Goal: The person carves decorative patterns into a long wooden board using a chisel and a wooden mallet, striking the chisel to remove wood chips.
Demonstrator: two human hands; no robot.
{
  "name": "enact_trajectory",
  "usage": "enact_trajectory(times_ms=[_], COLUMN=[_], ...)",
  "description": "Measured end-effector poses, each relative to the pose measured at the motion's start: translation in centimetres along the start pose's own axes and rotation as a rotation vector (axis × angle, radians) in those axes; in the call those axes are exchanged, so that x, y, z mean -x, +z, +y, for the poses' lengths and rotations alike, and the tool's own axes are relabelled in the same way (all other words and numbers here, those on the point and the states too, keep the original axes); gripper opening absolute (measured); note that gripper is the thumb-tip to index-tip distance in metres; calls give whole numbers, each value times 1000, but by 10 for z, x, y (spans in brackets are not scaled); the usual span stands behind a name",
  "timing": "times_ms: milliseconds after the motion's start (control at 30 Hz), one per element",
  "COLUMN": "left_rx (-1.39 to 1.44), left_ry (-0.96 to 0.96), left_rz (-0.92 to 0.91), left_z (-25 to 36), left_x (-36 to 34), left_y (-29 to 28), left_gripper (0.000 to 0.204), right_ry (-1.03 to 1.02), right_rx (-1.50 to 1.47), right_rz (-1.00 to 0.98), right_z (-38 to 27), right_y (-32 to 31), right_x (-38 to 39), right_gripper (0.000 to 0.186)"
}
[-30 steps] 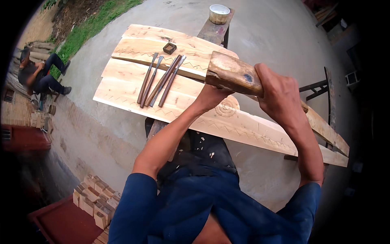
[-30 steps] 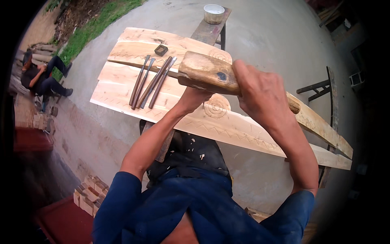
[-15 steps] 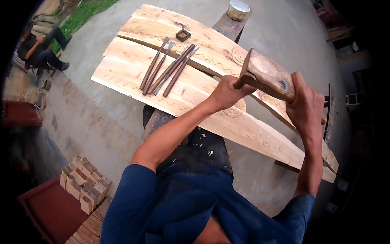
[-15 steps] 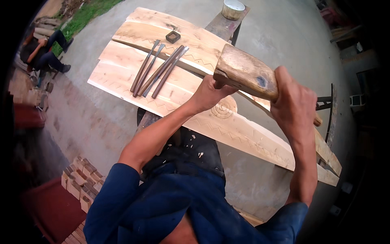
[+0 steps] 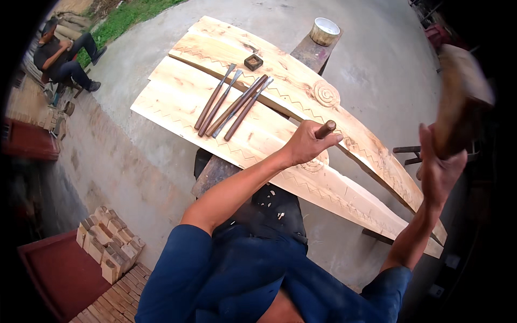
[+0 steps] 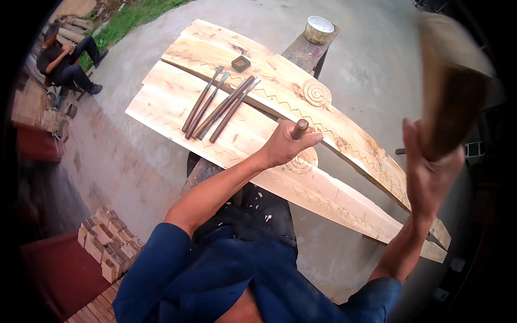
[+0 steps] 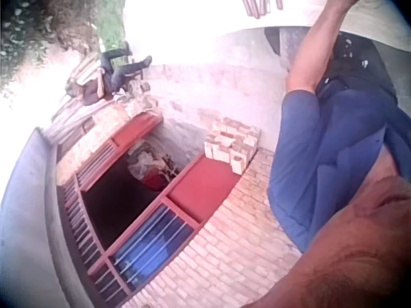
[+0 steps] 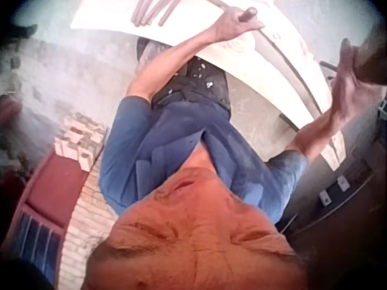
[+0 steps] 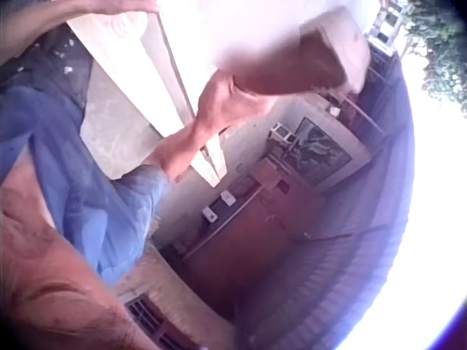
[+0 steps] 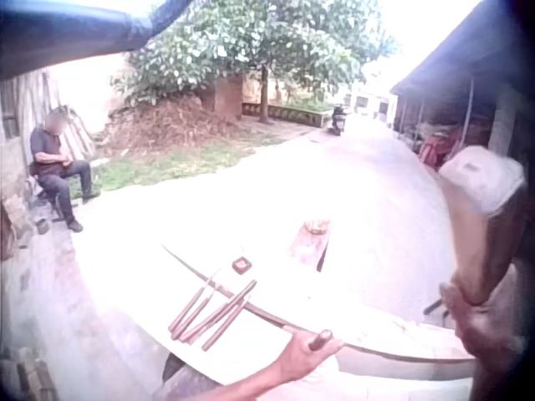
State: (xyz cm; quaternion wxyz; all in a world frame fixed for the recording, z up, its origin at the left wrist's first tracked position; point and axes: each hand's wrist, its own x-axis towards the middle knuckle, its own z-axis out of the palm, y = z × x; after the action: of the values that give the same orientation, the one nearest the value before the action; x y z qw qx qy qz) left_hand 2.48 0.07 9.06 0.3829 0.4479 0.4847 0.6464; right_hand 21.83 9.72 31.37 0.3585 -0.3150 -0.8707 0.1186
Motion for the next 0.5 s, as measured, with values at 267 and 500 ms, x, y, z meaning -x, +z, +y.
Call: enact_trajectory(times_ms=[267,500], left_rx=[68,16], left_ry=[80,-29], left_rz=[93,-6], left_z=[-10,-14], left_x=[-7,-3], left_y=[3,-3], left_gripper=[54,47], right_ry=[-313,-190], right_rx=[450,-309], right_rz=[-256,111], right_z=[17,-3], right_y=[36,33], right_x=[28,22], right_gripper=[15,20])
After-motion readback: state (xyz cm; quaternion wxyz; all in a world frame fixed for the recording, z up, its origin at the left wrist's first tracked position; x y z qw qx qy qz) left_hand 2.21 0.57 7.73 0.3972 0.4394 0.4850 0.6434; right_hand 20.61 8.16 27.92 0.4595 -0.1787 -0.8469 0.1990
